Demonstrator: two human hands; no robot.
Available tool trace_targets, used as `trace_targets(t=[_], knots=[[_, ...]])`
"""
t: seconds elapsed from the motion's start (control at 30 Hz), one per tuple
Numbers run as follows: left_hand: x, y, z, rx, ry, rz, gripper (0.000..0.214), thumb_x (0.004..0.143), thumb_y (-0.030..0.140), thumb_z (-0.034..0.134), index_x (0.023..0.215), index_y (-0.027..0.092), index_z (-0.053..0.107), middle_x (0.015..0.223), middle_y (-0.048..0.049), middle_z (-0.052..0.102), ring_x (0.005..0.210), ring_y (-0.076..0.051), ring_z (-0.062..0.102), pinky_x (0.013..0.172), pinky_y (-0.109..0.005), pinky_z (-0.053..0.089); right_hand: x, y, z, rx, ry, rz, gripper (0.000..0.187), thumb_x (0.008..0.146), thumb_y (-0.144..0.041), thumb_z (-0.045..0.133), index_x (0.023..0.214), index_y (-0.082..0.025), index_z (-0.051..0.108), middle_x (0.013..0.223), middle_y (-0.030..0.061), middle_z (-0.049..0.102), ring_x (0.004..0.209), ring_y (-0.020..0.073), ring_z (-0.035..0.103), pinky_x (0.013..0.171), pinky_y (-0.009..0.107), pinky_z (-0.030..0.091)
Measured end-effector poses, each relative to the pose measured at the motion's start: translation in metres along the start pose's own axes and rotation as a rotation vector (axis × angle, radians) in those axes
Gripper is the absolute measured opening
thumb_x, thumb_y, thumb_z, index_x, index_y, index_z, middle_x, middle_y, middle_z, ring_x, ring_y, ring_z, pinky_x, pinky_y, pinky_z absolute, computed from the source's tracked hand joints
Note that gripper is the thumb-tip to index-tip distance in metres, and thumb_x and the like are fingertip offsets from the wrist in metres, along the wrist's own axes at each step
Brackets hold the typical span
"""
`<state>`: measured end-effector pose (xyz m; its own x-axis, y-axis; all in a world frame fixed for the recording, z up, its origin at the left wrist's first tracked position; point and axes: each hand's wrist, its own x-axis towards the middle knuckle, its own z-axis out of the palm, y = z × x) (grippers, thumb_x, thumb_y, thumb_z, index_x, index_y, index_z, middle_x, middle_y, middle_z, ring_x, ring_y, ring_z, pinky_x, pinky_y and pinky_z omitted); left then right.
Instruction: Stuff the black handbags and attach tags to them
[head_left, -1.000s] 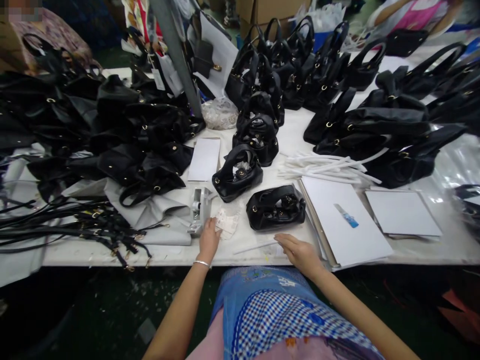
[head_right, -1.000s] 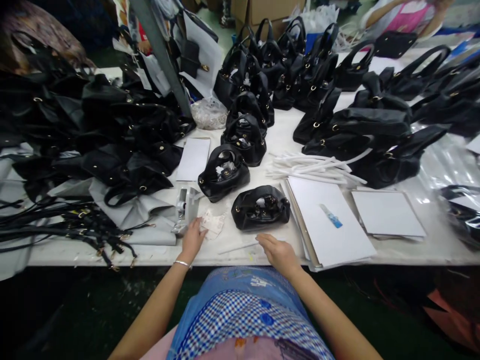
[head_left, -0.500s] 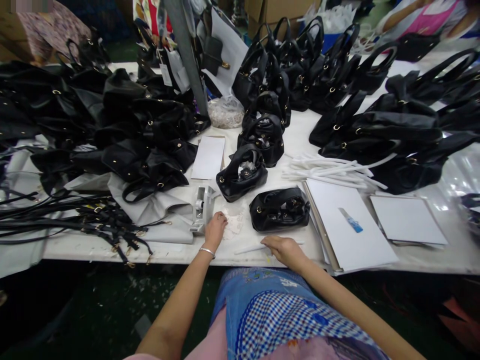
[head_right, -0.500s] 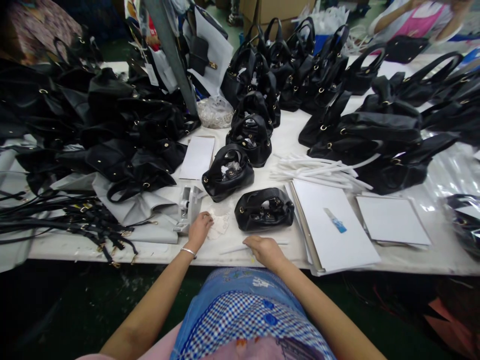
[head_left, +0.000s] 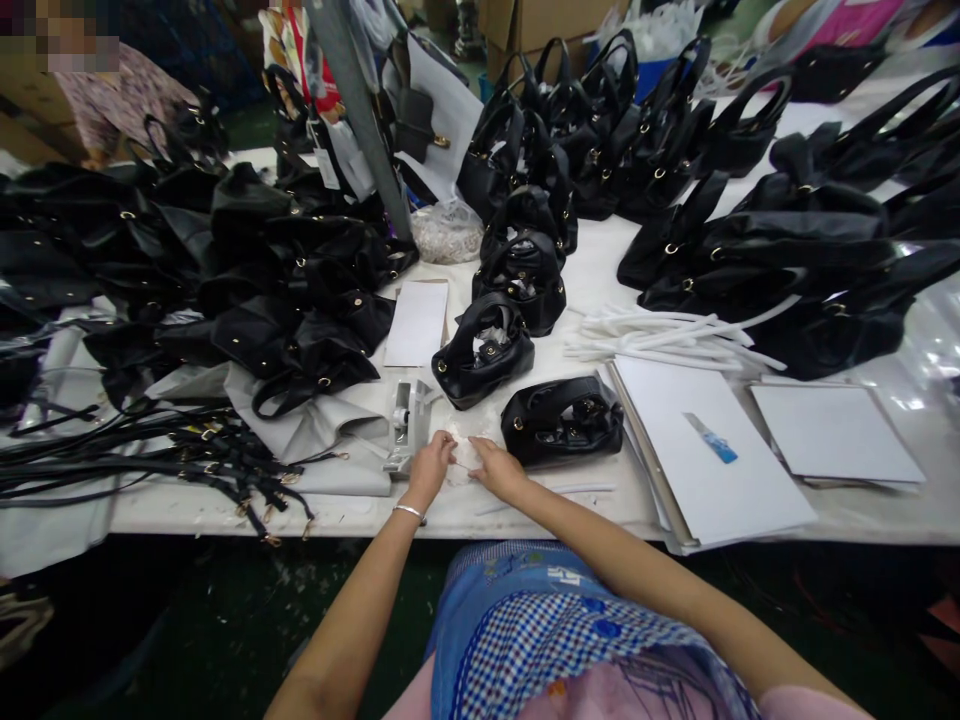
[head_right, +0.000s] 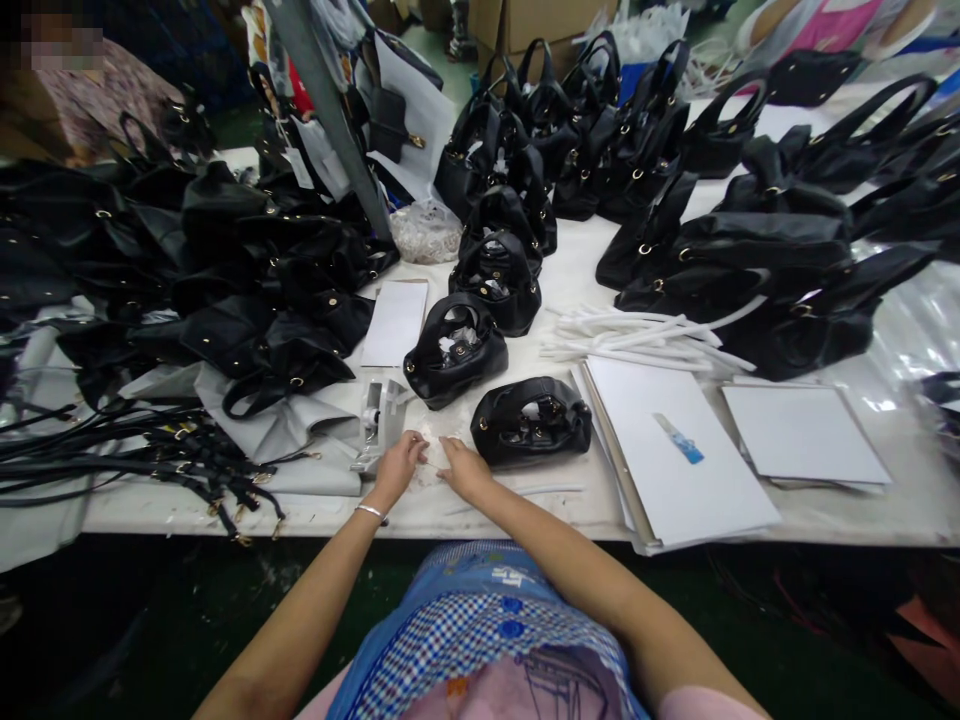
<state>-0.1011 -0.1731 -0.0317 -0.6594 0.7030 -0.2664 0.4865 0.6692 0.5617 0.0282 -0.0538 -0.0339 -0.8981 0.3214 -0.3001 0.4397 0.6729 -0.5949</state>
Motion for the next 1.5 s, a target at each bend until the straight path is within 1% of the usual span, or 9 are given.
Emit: trace_targets(t=[0.27, 0.4, 0.6, 0.73, 0.87, 1.07, 1.17, 1.33, 1.5], knots=[[-0.004, -0.007, -0.004, -0.137, 0.061, 0.004, 0.028, 0.094, 0.029, 0.045, 0.118, 0.019, 0.052, 0.113, -0.0090, 0.069, 0.073, -0.014, 0.070, 0.073, -0.026, 0.053, 0.011, -0.009, 0.011, -0.156, 0.008, -0.019, 0.051, 0.081, -0.023, 0.067, 0.127, -0.017, 0.048, 0.120, 0.0143, 0.058, 0.102, 0.0265, 0.059, 0.080, 0.033, 0.048], [-0.010, -0.009, -0.007, -0.111, 0.113, -0.005, 0.034, 0.092, 0.018, 0.041, 0.123, 0.016, 0.053, 0.114, -0.0117, 0.068, 0.076, -0.017, 0.069, 0.083, -0.033, 0.051, 0.007, -0.008, 0.002, -0.189, 0.006, -0.070, 0.039, 0.090, -0.021, 0.051, 0.129, -0.017, 0.047, 0.118, 0.0139, 0.061, 0.102, 0.0235, 0.060, 0.081, 0.030, 0.047], [-0.005, -0.009, 0.001, -0.273, -0.021, 0.045, 0.064, 0.082, 0.006, 0.046, 0.143, 0.023, 0.033, 0.134, -0.0114, 0.055, 0.070, -0.010, 0.067, 0.083, -0.031, 0.053, 0.004, -0.005, -0.016, -0.213, 0.034, -0.109, 0.025, 0.095, -0.018, 0.041, 0.109, -0.017, 0.061, 0.098, 0.0111, 0.070, 0.089, 0.0201, 0.065, 0.073, 0.026, 0.045], [0.004, -0.001, 0.005, -0.429, 0.024, -0.004, 0.067, 0.079, 0.013, 0.058, 0.142, 0.020, 0.036, 0.124, -0.0126, 0.062, 0.078, -0.012, 0.068, 0.079, -0.030, 0.054, -0.001, -0.005, -0.026, -0.202, 0.102, -0.122, 0.025, 0.097, -0.023, 0.040, 0.110, -0.019, 0.062, 0.096, 0.0088, 0.071, 0.088, 0.0182, 0.065, 0.071, 0.023, 0.044], [0.007, 0.012, -0.002, -0.547, 0.011, -0.056, 0.042, 0.085, 0.028, 0.055, 0.124, 0.012, 0.055, 0.098, -0.0120, 0.072, 0.079, -0.017, 0.070, 0.066, -0.026, 0.055, -0.009, -0.008, -0.036, -0.171, 0.180, -0.124, 0.028, 0.098, -0.026, 0.038, 0.113, -0.021, 0.062, 0.097, 0.0066, 0.071, 0.089, 0.0163, 0.065, 0.071, 0.021, 0.043], [-0.010, 0.009, -0.041, -0.455, 0.023, -0.026, 0.028, 0.081, 0.039, 0.060, 0.091, 0.015, 0.072, 0.078, -0.0058, 0.073, 0.065, -0.017, 0.066, 0.063, -0.027, 0.052, -0.045, 0.008, -0.055, 0.038, 0.451, -0.073, 0.026, 0.093, -0.026, 0.046, 0.109, -0.019, 0.066, 0.101, 0.0079, 0.072, 0.089, 0.0173, 0.067, 0.077, 0.022, 0.046], [-0.025, 0.007, -0.060, -0.359, 0.014, 0.000, 0.025, 0.081, 0.040, 0.060, 0.086, 0.018, 0.073, 0.073, -0.0024, 0.073, 0.061, -0.016, 0.064, 0.066, -0.027, 0.051, -0.078, 0.026, -0.060, 0.053, 0.449, -0.003, 0.025, 0.092, -0.025, 0.048, 0.107, -0.019, 0.067, 0.100, 0.0076, 0.073, 0.085, 0.0179, 0.068, 0.078, 0.024, 0.048], [-0.049, 0.046, -0.060, -0.132, -0.114, 0.165, 0.025, 0.087, 0.038, 0.055, 0.089, 0.022, 0.074, 0.080, -0.0026, 0.074, 0.073, -0.019, 0.067, 0.073, -0.027, 0.049, -0.116, 0.029, -0.064, 0.027, 0.328, -0.023, 0.032, 0.088, -0.025, 0.056, 0.119, -0.022, 0.063, 0.118, 0.0113, 0.067, 0.109, 0.0264, 0.061, 0.095, 0.040, 0.047], [-0.061, 0.112, -0.042, -0.028, -0.267, 0.407, 0.021, 0.089, 0.034, 0.054, 0.096, 0.029, 0.073, 0.098, -0.0019, 0.074, 0.089, -0.020, 0.066, 0.080, -0.027, 0.047, -0.110, 0.002, -0.067, 0.564, 0.232, -0.207, 0.062, 0.082, -0.035, 0.065, 0.140, -0.024, 0.044, 0.138, 0.0098, 0.052, 0.126, 0.0231, 0.050, 0.107, 0.041, 0.040]])
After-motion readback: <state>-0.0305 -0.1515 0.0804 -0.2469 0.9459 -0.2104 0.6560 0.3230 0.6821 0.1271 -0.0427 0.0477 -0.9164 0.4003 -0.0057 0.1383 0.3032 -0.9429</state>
